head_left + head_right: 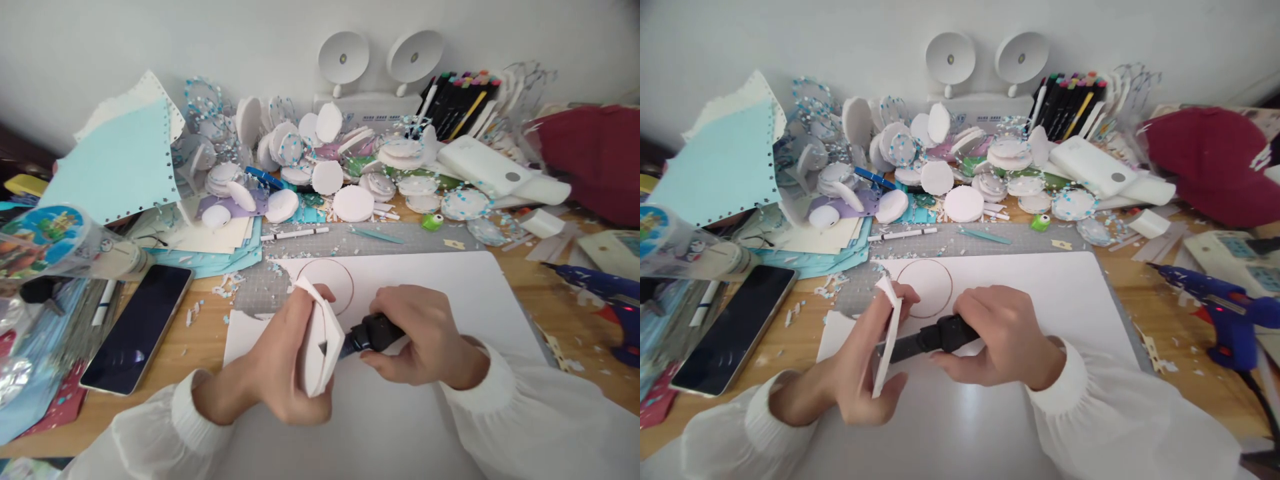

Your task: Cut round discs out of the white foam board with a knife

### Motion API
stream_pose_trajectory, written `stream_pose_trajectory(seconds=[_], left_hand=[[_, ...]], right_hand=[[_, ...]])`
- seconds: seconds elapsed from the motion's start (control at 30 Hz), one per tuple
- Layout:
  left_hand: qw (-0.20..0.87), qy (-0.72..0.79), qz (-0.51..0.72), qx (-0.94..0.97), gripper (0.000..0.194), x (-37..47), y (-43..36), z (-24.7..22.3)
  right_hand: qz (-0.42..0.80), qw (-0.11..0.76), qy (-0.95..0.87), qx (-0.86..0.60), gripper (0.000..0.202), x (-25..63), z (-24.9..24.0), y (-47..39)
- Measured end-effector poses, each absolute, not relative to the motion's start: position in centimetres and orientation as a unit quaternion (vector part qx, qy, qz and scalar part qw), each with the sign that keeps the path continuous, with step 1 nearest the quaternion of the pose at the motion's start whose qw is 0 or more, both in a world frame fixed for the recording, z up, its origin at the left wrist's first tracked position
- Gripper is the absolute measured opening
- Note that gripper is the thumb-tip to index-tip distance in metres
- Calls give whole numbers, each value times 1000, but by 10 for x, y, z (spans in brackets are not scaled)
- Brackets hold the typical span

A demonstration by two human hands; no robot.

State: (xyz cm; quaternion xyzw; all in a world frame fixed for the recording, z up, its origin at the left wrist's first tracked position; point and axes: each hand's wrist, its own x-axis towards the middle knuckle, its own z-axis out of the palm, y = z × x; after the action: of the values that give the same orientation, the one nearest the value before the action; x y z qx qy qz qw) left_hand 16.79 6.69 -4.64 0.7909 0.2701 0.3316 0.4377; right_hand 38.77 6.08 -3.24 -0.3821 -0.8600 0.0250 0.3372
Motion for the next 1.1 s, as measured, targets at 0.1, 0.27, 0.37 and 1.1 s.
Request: stream_pose_trajectory(seconds=[0.1, 0.27, 0.37, 1.1], left_hand=[[429, 257, 333, 800, 77, 168, 65, -47], [445, 239, 328, 798, 80, 168, 65, -47], [450, 243, 341, 789, 72, 170, 65, -44], [467, 381, 349, 718, 40, 175, 67, -45]], right_hand=[[15, 342, -862, -374, 39, 387, -33, 59], [-15, 358, -855, -375, 36, 384, -32, 55], [-38, 365, -849, -380, 34, 384, -33, 54], [-30, 328, -831, -449, 39, 377, -35, 56]])
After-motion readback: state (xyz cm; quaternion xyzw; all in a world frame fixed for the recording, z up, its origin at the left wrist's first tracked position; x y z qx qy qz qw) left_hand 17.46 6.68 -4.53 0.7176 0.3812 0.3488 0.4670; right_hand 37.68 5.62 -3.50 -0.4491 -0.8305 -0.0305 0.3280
